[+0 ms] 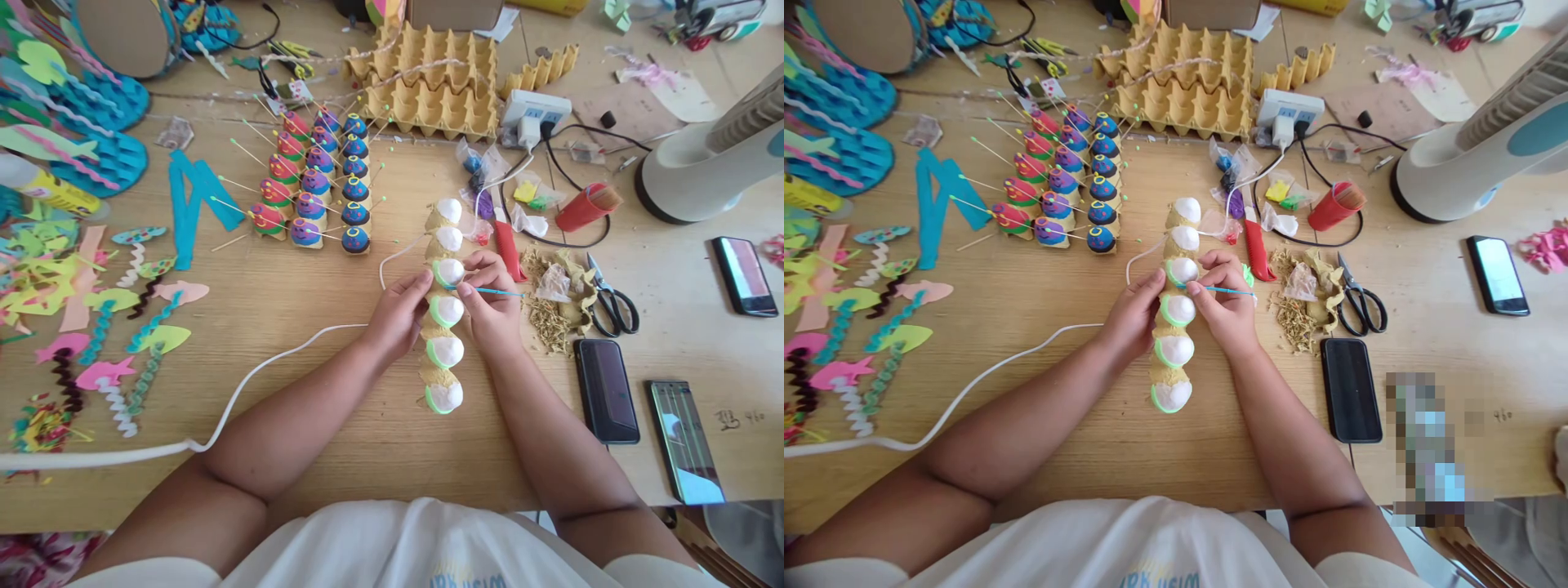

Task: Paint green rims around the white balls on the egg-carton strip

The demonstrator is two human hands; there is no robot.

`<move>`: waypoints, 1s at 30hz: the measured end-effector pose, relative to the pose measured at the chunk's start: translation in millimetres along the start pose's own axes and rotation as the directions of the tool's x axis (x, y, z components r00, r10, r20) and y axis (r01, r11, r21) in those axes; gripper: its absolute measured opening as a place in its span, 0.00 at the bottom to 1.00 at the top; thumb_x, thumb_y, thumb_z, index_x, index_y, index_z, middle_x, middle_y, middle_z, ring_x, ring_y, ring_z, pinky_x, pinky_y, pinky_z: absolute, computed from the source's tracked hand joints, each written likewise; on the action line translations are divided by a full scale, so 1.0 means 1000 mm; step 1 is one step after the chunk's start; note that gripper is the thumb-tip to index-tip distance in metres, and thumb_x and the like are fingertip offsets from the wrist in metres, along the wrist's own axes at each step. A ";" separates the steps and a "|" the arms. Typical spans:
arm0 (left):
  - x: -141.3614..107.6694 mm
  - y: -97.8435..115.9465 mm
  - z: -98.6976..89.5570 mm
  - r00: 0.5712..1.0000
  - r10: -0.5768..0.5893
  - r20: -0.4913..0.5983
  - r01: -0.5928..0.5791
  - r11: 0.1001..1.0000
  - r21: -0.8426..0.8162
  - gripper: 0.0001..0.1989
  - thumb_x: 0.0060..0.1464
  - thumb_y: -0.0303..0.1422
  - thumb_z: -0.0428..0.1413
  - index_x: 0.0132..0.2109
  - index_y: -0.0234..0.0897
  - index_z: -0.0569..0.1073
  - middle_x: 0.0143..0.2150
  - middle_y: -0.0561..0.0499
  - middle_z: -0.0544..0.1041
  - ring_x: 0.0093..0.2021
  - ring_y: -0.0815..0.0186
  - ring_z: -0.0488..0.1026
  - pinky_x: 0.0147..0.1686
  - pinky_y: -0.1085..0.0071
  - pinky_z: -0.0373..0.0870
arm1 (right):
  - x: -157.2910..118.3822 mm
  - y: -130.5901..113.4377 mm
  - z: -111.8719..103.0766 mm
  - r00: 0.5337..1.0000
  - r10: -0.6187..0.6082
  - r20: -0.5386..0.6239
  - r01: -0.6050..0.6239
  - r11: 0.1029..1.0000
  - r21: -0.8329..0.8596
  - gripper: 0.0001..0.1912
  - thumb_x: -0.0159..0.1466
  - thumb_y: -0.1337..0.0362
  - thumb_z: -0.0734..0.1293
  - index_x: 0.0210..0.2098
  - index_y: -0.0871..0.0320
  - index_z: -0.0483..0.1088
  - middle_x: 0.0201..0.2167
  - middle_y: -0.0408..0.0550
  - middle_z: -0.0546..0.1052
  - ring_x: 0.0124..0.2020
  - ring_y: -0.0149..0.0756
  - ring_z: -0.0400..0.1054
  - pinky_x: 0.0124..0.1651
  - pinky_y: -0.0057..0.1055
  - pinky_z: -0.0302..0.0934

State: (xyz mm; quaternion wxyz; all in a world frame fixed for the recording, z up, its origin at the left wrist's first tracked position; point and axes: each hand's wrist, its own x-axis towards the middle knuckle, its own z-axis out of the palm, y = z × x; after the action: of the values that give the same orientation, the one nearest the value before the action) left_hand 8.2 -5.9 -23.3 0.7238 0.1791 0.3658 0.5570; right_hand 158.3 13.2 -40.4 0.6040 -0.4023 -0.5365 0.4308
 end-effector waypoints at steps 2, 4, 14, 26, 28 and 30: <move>0.000 0.000 0.001 1.000 0.000 -0.019 0.000 1.000 0.007 0.22 0.49 0.49 0.76 0.41 0.37 0.85 0.41 0.46 0.89 0.47 0.57 0.86 0.45 0.68 0.77 | 0.000 -0.002 0.000 1.000 0.013 0.027 -0.013 1.000 0.012 0.14 0.63 0.52 0.81 0.31 0.50 0.76 0.51 0.46 0.80 0.56 0.42 0.74 0.64 0.47 0.67; 0.000 0.001 0.002 0.999 0.000 -0.035 0.000 1.000 0.009 0.20 0.50 0.47 0.76 0.40 0.37 0.85 0.41 0.46 0.89 0.47 0.57 0.86 0.45 0.68 0.77 | 0.000 -0.003 0.000 0.998 0.024 0.052 -0.024 1.000 -0.001 0.14 0.64 0.52 0.80 0.31 0.50 0.75 0.52 0.46 0.82 0.57 0.43 0.75 0.65 0.49 0.67; 0.000 0.003 0.003 0.997 0.027 -0.079 -0.027 1.000 0.001 0.18 0.49 0.45 0.78 0.36 0.36 0.84 0.34 0.50 0.86 0.40 0.62 0.84 0.40 0.70 0.76 | 0.000 0.002 0.000 0.997 -0.016 0.077 0.016 1.000 0.009 0.12 0.65 0.55 0.80 0.32 0.50 0.76 0.52 0.45 0.83 0.55 0.40 0.78 0.64 0.45 0.71; 0.002 -0.001 0.000 0.994 0.102 -0.033 -0.100 0.994 0.052 0.26 0.39 0.53 0.80 0.35 0.37 0.86 0.29 0.54 0.83 0.28 0.71 0.76 0.32 0.73 0.74 | 0.002 0.005 0.001 0.995 -0.052 0.086 0.052 0.999 0.003 0.12 0.65 0.56 0.80 0.32 0.49 0.75 0.49 0.43 0.84 0.54 0.39 0.79 0.61 0.42 0.72; 0.003 -0.003 -0.002 0.988 0.139 -0.064 -0.133 0.987 0.093 0.26 0.40 0.54 0.79 0.35 0.38 0.86 0.28 0.55 0.81 0.26 0.72 0.73 0.30 0.74 0.72 | 0.003 0.005 0.000 0.994 -0.047 0.095 0.045 0.999 0.027 0.12 0.65 0.55 0.80 0.32 0.49 0.75 0.49 0.43 0.84 0.53 0.38 0.79 0.59 0.41 0.73; 0.004 -0.005 -0.005 0.981 0.167 -0.095 -0.153 0.979 0.135 0.25 0.41 0.54 0.78 0.34 0.38 0.86 0.27 0.55 0.80 0.25 0.73 0.71 0.29 0.74 0.70 | 0.002 0.005 -0.001 0.994 -0.033 0.100 0.029 0.999 0.042 0.12 0.65 0.54 0.80 0.33 0.49 0.76 0.49 0.42 0.84 0.53 0.38 0.79 0.59 0.40 0.73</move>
State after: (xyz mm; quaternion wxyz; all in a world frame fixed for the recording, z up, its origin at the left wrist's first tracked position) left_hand 8.5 -4.1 -31.1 0.6432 0.2238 0.4228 0.5978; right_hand 159.0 17.1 -44.7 0.5907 -0.3594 -0.5638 0.4517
